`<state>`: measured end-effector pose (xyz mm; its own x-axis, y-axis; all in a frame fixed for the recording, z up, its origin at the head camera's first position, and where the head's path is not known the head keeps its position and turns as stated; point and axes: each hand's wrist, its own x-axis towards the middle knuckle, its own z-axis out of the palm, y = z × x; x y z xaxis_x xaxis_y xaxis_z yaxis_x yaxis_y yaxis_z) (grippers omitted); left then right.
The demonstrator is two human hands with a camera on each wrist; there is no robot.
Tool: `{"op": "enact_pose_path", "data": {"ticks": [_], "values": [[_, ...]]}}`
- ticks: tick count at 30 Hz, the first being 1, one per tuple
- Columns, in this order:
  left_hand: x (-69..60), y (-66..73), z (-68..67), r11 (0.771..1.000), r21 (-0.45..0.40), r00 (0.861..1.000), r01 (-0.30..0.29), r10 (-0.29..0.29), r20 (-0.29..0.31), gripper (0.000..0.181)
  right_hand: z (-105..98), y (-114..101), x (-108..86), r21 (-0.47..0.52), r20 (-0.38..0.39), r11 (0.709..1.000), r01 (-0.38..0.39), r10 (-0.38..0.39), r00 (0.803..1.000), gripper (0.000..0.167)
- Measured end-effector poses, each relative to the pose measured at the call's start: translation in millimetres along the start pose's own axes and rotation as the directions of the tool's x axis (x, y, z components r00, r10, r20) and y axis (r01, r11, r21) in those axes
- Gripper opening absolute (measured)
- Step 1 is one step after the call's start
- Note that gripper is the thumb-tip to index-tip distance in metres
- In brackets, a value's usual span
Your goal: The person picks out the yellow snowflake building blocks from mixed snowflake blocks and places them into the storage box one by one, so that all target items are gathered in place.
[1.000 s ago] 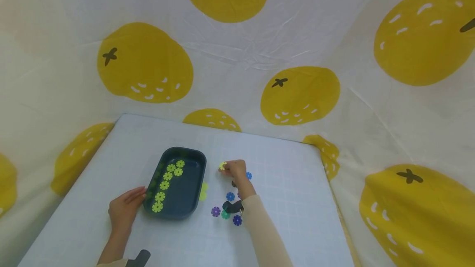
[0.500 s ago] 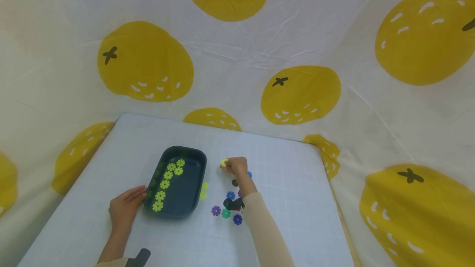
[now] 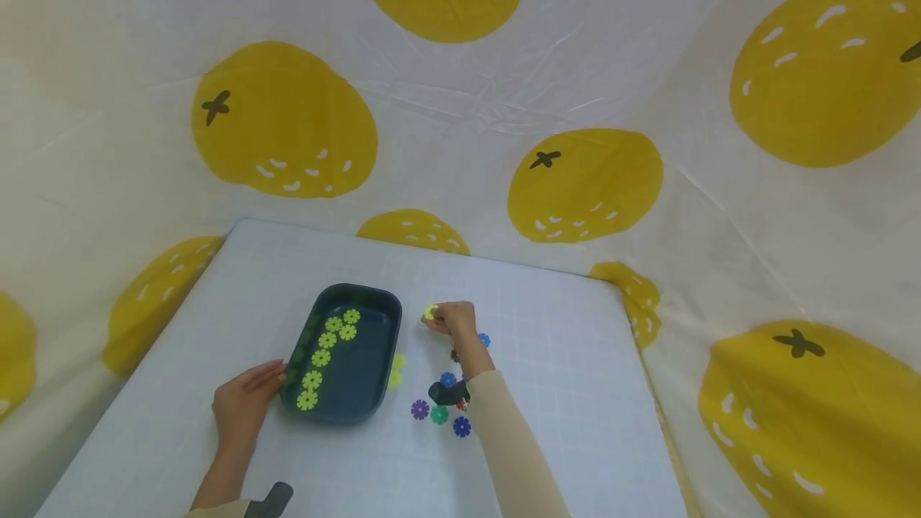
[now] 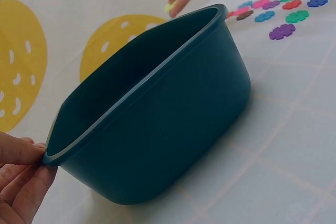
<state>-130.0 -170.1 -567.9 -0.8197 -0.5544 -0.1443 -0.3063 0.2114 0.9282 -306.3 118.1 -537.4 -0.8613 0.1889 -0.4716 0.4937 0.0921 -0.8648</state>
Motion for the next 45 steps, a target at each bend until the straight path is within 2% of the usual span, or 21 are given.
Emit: {"op": "enact_pose_path", "data": {"ticks": [5, 12, 15, 21, 28, 34, 36, 39, 41, 45], "values": [[0.3, -0.2, -0.4, 1.000, -0.005, 1.000, 0.020, -0.020, 0.006, 0.029, 5.7, -6.0, -1.7, 0.000, 0.039, 1.000, 0.003, -0.003, 0.999, 0.031], [1.5, -2.5, -1.7, 1.000, -0.009, 1.000, 0.008, -0.008, 0.005, 0.029, 18.8, -14.5, -7.3, 0.011, 0.070, 1.000, 0.019, -0.020, 0.997, 0.028], [1.1, -2.7, -1.9, 1.000, -0.011, 1.000, 0.003, -0.003, 0.007, 0.029, 28.7, -16.4, -9.8, 0.016, 0.077, 0.999, 0.033, -0.034, 0.996, 0.026], [-1.4, -1.2, -3.2, 1.000, -0.031, 1.000, -0.006, 0.006, 0.010, 0.030, 57.0, -18.7, -19.2, 0.049, 0.144, 0.996, 0.078, -0.085, 0.986, 0.020], [-2.0, -1.0, -3.1, 1.000, -0.026, 1.000, 0.003, -0.003, 0.012, 0.030, 93.8, -13.0, -35.9, -0.021, 0.148, 0.993, 0.117, -0.113, 0.983, 0.012], [-2.0, -1.3, -2.2, 0.999, -0.033, 1.000, 0.003, -0.002, 0.011, 0.030, 119.2, -1.0, -45.9, -0.063, 0.156, 0.994, 0.094, -0.083, 0.984, 0.016], [-2.7, -0.2, -1.8, 0.999, -0.036, 1.000, 0.001, -0.001, 0.012, 0.030, 124.8, 4.7, -43.8, -0.046, 0.171, 0.996, 0.073, -0.064, 0.983, 0.013], [-4.1, 1.8, -1.5, 1.000, -0.029, 1.000, -0.008, 0.008, 0.012, 0.030, 131.8, 12.7, -43.8, -0.078, 0.157, 0.994, 0.073, -0.060, 0.986, 0.011], [-4.7, 2.8, -1.2, 1.000, -0.023, 1.000, -0.010, 0.011, 0.011, 0.030, 134.9, 18.1, -44.0, -0.111, 0.142, 0.990, 0.090, -0.074, 0.987, 0.008], [-5.0, 3.3, -0.7, 1.000, -0.029, 1.000, -0.006, 0.007, 0.019, 0.030, 140.0, 26.0, -51.0, -0.246, 0.084, 0.958, 0.148, -0.131, 0.988, 0.012]]}}
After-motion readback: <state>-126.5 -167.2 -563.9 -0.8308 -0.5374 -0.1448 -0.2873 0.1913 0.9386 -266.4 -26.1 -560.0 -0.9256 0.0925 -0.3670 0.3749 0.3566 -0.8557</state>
